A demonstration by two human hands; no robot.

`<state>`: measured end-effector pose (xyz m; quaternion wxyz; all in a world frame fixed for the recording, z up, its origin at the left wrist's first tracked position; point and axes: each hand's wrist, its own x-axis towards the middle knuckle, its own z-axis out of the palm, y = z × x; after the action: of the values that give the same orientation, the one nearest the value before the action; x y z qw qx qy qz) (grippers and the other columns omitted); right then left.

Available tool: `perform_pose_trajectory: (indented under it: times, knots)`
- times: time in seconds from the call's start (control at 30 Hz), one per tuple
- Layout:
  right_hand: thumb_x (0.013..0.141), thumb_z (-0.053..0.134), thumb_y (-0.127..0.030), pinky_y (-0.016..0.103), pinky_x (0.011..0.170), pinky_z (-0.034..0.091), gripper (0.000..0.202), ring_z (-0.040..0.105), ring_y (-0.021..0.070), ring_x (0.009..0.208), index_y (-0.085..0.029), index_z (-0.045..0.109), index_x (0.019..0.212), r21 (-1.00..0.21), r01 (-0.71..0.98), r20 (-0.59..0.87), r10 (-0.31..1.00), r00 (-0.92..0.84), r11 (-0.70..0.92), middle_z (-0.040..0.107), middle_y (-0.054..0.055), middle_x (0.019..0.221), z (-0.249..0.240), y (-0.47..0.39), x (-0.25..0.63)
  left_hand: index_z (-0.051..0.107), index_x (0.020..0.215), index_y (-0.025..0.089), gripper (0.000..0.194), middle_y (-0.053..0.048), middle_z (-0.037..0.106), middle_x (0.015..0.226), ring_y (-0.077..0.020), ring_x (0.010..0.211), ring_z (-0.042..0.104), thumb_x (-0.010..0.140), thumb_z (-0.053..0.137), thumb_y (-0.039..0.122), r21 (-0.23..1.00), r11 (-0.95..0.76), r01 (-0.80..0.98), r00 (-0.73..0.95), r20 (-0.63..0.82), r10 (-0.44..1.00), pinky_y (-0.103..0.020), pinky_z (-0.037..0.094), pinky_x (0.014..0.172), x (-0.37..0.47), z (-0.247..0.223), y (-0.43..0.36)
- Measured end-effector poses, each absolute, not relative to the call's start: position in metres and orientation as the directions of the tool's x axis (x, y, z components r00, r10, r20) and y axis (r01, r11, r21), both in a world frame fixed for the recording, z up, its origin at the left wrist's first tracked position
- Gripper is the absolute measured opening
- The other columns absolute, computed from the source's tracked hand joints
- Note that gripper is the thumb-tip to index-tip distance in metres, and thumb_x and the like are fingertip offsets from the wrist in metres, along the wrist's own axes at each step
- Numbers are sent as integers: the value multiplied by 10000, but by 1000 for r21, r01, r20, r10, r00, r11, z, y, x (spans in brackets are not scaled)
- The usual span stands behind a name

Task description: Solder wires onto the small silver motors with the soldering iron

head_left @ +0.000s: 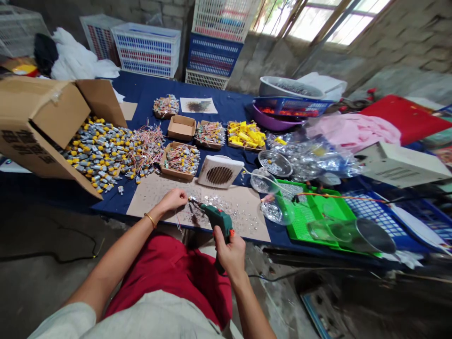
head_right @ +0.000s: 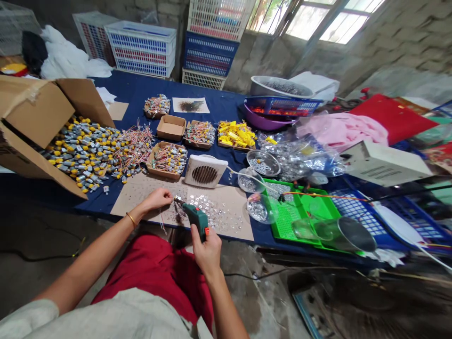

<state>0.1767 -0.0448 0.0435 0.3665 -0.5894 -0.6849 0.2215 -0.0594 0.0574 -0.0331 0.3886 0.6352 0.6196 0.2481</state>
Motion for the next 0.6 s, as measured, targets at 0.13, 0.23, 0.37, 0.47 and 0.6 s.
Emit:
perform_pose_trajectory:
  times: [0.13,0.23,0.37,0.47,0.6]
  knots:
    - [905,520,-503,255,473,371,425,533,158,481,-170,639,670,-714,658,269,961,-57,239,543,10,471,43,-43,175,679,661,139,174,-7,629,569,-117,549,540,674,521,211,801,76,594,110,-174,979,-206,353,543,-59,-33,58]
    - [906,516,-514,258,485,370,429,517,155,485,-172,635,676,-690,668,307,949,-76,277,528,6,484,40,-41,174,682,665,141,174,-7,630,567,-122,559,548,670,521,207,802,72,593,113,-172,979,-209,358,550,-60,-32,58]
    - [912,510,-501,259,503,373,416,503,149,494,-175,627,682,-653,681,358,927,-108,332,529,5,512,40,-39,172,678,657,144,175,-8,632,576,-124,558,547,672,518,212,803,66,593,116,-167,979,-215,353,545,-60,-32,58]
    - [908,519,-493,259,509,378,406,512,150,501,-179,613,668,-644,687,364,925,-114,338,541,9,516,42,-39,173,673,649,144,174,-7,628,570,-125,554,545,675,518,219,802,62,594,117,-163,980,-219,352,547,-60,-33,58]
    - [903,521,-499,258,509,388,420,547,161,512,-190,584,625,-680,684,320,946,-47,264,567,21,511,46,-45,181,671,647,143,178,-5,615,551,-129,547,544,678,519,231,802,65,594,114,-164,980,-221,355,548,-60,-32,58]
